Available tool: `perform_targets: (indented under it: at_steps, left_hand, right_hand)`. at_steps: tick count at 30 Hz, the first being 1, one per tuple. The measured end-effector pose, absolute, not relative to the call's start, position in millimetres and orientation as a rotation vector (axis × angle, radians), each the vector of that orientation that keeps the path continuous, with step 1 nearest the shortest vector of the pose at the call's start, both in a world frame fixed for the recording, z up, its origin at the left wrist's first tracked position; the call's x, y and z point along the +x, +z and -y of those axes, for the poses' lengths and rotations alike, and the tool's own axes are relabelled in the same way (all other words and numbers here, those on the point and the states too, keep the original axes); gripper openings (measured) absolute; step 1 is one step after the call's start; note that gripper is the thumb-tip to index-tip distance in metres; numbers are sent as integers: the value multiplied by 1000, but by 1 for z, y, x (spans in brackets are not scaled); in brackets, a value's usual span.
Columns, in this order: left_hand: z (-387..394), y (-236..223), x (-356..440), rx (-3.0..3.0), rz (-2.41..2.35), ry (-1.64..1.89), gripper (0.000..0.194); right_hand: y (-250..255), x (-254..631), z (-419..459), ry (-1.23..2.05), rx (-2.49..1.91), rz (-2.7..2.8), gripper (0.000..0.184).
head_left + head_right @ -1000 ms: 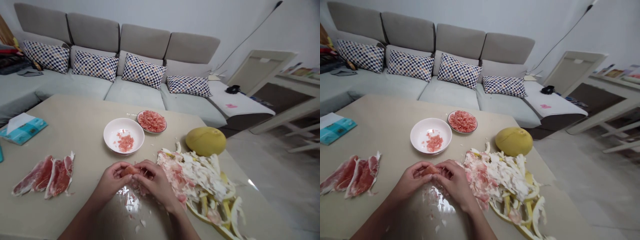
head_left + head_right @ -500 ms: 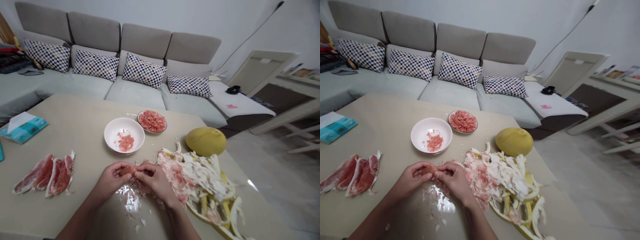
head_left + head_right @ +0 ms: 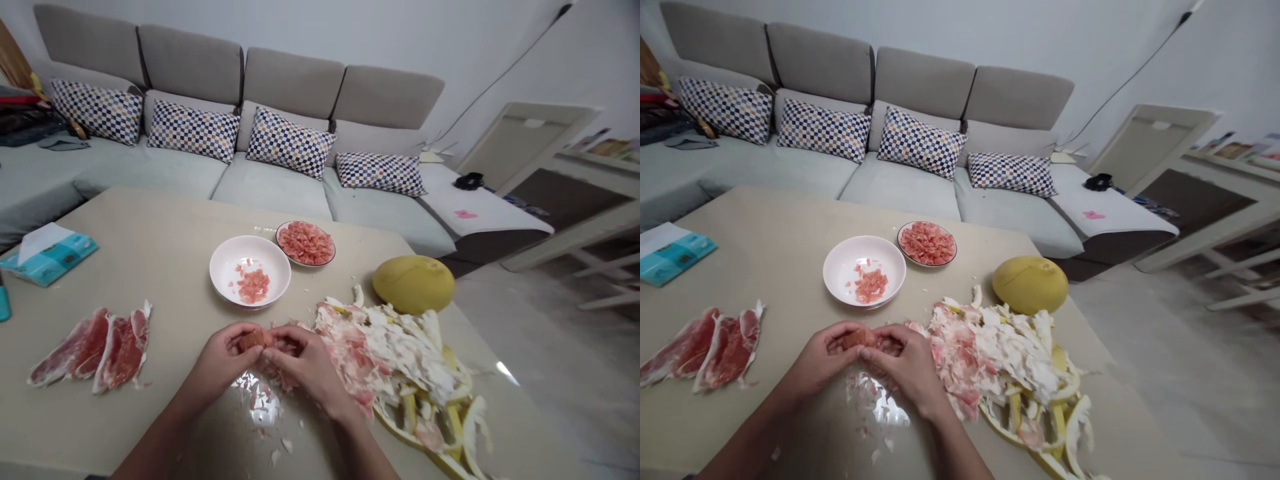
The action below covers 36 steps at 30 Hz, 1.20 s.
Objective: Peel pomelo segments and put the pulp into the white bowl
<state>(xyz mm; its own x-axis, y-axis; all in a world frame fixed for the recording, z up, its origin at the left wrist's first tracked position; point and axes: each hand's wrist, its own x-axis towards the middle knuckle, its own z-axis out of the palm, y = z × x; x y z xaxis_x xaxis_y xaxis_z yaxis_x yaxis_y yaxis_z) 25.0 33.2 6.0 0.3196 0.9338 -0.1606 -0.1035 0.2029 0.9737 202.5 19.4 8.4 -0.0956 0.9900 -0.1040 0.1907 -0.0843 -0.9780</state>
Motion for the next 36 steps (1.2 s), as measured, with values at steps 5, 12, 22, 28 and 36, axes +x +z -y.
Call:
perform_targets:
  at_steps: [5, 12, 22, 28, 36]
  left_hand:
    - [-34, 7, 25, 1098, -998, 906, 25]
    - [-34, 10, 19, 997, -990, 897, 31]
    - [-31, 12, 15, 737, -820, 863, 27]
    - [-32, 1, 17, 741, -875, 827, 22]
    - [-31, -3, 24, 910, -949, 748, 40]
  right_hand:
    - [11, 205, -21, 1330, -1367, 1368, 29]
    - [11, 212, -25, 1635, -1203, 1189, 35]
    - [5, 210, -28, 1750, -1094, 978, 38]
    - [5, 206, -27, 1591, -1111, 938, 36]
    - [3, 199, -26, 1324, -1140, 1293, 27]
